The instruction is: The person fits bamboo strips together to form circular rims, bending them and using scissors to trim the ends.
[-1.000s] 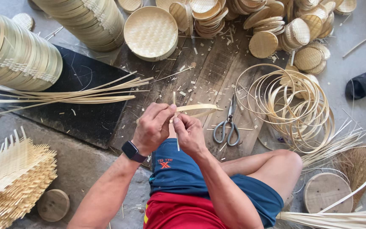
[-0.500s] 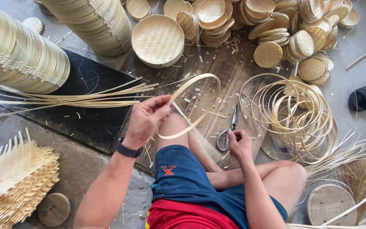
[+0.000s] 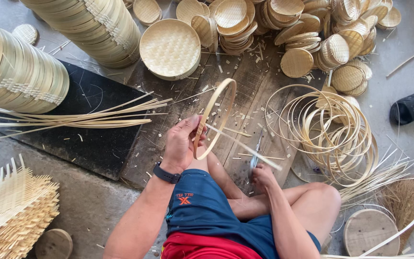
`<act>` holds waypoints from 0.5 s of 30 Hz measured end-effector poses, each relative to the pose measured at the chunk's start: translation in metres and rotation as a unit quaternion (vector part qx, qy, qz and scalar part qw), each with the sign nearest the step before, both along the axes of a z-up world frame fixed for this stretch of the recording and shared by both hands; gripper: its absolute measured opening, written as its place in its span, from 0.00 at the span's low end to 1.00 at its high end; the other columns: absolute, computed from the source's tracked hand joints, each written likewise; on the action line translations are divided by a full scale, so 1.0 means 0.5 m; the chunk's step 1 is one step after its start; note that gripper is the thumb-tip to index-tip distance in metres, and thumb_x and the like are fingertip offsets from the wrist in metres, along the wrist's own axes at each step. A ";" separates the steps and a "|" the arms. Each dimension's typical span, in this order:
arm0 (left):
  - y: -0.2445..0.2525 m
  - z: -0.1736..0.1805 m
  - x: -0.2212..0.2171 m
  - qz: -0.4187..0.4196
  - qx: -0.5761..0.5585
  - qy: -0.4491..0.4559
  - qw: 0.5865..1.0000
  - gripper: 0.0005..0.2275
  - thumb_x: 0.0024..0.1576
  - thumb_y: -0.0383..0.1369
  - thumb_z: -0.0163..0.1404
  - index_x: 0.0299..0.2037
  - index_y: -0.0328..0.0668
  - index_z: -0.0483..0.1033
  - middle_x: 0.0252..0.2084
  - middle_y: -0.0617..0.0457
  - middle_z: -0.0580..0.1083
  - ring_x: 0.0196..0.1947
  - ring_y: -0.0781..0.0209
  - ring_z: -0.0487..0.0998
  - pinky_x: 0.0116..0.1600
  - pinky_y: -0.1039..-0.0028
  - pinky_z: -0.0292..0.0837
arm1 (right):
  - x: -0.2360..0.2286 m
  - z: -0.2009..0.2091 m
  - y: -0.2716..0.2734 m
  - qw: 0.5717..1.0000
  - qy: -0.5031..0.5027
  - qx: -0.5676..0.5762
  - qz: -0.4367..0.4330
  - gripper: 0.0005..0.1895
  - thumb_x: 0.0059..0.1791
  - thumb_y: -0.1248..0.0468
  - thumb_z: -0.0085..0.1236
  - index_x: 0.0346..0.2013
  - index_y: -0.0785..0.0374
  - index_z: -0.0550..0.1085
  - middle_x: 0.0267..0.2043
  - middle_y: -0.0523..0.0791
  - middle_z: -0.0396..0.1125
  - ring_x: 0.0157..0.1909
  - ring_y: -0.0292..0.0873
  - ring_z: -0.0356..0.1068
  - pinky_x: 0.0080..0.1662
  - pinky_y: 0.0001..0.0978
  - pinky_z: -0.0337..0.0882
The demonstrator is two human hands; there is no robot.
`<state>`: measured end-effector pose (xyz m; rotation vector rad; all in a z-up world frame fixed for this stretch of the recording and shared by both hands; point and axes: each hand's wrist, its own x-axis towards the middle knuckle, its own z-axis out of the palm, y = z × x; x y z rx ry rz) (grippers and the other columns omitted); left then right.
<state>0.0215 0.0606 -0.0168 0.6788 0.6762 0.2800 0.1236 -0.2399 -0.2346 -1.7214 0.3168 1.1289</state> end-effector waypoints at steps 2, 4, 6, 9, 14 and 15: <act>-0.003 0.001 0.005 -0.005 -0.030 -0.019 0.999 0.11 0.59 0.29 0.53 0.49 0.32 0.78 0.35 0.47 0.78 0.32 0.62 0.77 0.36 0.72 0.74 | -0.026 0.054 -0.019 0.988 0.017 0.151 -0.011 0.18 0.39 0.70 0.63 0.43 0.65 0.72 0.34 0.49 0.72 0.35 0.45 0.75 0.38 0.40 0.75; -0.010 0.000 0.012 -0.005 -0.057 -0.029 0.998 0.11 0.59 0.27 0.51 0.50 0.31 0.77 0.36 0.47 0.78 0.34 0.61 0.79 0.38 0.70 0.77 | -0.079 0.113 -0.024 0.989 -0.083 0.102 0.072 0.14 0.40 0.68 0.66 0.37 0.66 0.72 0.30 0.46 0.69 0.33 0.40 0.72 0.36 0.36 0.73; -0.023 -0.007 0.014 -0.006 -0.070 -0.043 0.997 0.10 0.60 0.26 0.50 0.50 0.31 0.77 0.37 0.46 0.78 0.35 0.60 0.79 0.40 0.68 0.79 | -0.131 0.172 -0.020 0.986 -0.112 -0.012 0.123 0.19 0.44 0.60 0.72 0.33 0.70 0.71 0.24 0.48 0.62 0.25 0.42 0.61 0.29 0.37 0.63; -0.045 -0.022 0.017 -0.014 -0.058 -0.067 0.996 0.10 0.62 0.25 0.50 0.51 0.30 0.77 0.37 0.46 0.79 0.35 0.59 0.80 0.42 0.66 0.80 | -0.173 0.244 0.000 0.938 -0.297 0.079 0.160 0.21 0.41 0.54 0.72 0.35 0.65 0.72 0.25 0.42 0.63 0.29 0.35 0.61 0.32 0.29 0.64; -0.066 -0.039 0.000 -0.031 0.016 -0.054 0.998 0.11 0.61 0.22 0.55 0.53 0.29 0.78 0.41 0.48 0.80 0.38 0.64 0.80 0.44 0.74 0.77 | -0.197 0.300 0.039 0.913 -0.371 0.086 0.148 0.26 0.43 0.46 0.69 0.38 0.65 0.73 0.24 0.42 0.62 0.28 0.35 0.60 0.32 0.29 0.65; -0.069 -0.039 -0.002 -0.037 0.038 -0.045 0.998 0.11 0.60 0.22 0.56 0.52 0.29 0.78 0.40 0.48 0.80 0.37 0.64 0.80 0.44 0.74 0.78 | -0.199 0.303 0.045 0.915 -0.371 0.074 0.140 0.27 0.42 0.45 0.69 0.38 0.65 0.74 0.23 0.42 0.63 0.27 0.35 0.61 0.31 0.30 0.65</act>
